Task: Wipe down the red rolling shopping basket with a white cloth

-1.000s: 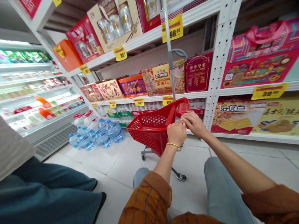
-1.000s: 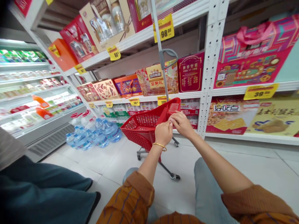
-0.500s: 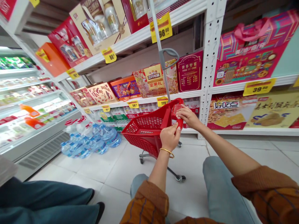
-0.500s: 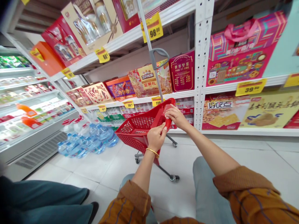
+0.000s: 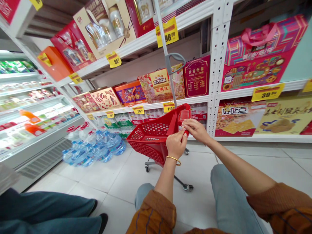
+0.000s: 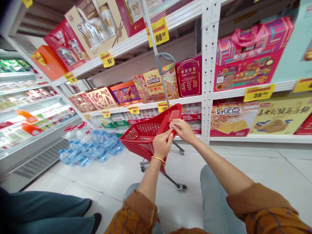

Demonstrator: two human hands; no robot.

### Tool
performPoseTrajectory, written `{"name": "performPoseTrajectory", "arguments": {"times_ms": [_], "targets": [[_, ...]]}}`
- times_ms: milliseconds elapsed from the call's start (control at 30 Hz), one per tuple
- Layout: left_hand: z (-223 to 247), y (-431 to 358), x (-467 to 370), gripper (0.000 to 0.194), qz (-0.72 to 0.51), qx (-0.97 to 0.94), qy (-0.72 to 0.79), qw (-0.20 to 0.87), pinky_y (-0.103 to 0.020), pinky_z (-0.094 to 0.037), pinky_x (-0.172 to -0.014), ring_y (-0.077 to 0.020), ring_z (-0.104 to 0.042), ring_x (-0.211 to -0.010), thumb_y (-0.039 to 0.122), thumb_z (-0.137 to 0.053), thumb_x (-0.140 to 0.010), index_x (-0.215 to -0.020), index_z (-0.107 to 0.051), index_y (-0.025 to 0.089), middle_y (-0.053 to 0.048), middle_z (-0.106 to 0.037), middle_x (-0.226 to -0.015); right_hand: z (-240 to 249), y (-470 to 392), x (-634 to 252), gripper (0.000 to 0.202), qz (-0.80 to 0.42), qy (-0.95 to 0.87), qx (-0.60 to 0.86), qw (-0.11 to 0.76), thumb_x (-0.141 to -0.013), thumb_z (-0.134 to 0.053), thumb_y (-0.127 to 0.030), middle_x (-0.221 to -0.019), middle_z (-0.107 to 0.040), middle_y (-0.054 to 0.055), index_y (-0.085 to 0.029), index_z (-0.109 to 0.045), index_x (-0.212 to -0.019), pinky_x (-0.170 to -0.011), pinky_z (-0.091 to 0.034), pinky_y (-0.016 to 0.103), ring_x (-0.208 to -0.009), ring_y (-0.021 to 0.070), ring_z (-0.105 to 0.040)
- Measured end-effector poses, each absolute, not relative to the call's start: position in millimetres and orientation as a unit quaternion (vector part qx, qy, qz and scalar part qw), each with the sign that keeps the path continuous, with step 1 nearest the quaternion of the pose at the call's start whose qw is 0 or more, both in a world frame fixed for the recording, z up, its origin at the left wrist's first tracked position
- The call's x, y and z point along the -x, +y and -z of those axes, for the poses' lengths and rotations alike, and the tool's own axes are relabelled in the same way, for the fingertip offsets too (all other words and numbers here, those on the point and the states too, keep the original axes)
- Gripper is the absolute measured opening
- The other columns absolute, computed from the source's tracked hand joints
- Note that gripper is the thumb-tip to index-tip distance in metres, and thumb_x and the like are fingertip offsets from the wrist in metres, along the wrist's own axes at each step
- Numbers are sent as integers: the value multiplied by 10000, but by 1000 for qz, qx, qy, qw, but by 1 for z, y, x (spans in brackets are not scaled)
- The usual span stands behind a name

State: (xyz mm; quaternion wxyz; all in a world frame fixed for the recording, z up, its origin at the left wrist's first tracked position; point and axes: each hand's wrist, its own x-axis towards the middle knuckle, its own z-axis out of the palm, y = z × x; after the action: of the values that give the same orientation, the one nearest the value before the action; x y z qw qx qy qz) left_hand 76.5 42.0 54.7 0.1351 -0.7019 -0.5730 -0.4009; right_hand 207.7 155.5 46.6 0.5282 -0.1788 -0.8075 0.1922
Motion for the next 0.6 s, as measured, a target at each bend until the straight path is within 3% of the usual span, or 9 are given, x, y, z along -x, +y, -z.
{"name": "performPoseTrajectory", "arguments": {"times_ms": [167, 600], "targets": [[-54, 40, -77, 262, 411, 699, -570, 133, -319, -553, -845, -183, -717, -924, 242, -522, -921, -1106, -695, 173, -62, -739, -1079, -47, 137, -209, 259, -194, -804, 177, 534, -950, -491, -396, -997, -694, 68, -242, -699, -948, -952, -485, 408, -1034, 207, -616], [-52, 36, -74, 226, 457, 691, -539, 149, -311, -577, -801, -184, -733, -882, 236, -554, -896, -1029, -727, 180, -70, -754, -1014, -54, 191, -204, 298, -177, -813, 175, 526, -933, -499, -431, -959, -702, 64, -227, -710, -882, -988, -469, 436, -1019, 214, -622]]}}
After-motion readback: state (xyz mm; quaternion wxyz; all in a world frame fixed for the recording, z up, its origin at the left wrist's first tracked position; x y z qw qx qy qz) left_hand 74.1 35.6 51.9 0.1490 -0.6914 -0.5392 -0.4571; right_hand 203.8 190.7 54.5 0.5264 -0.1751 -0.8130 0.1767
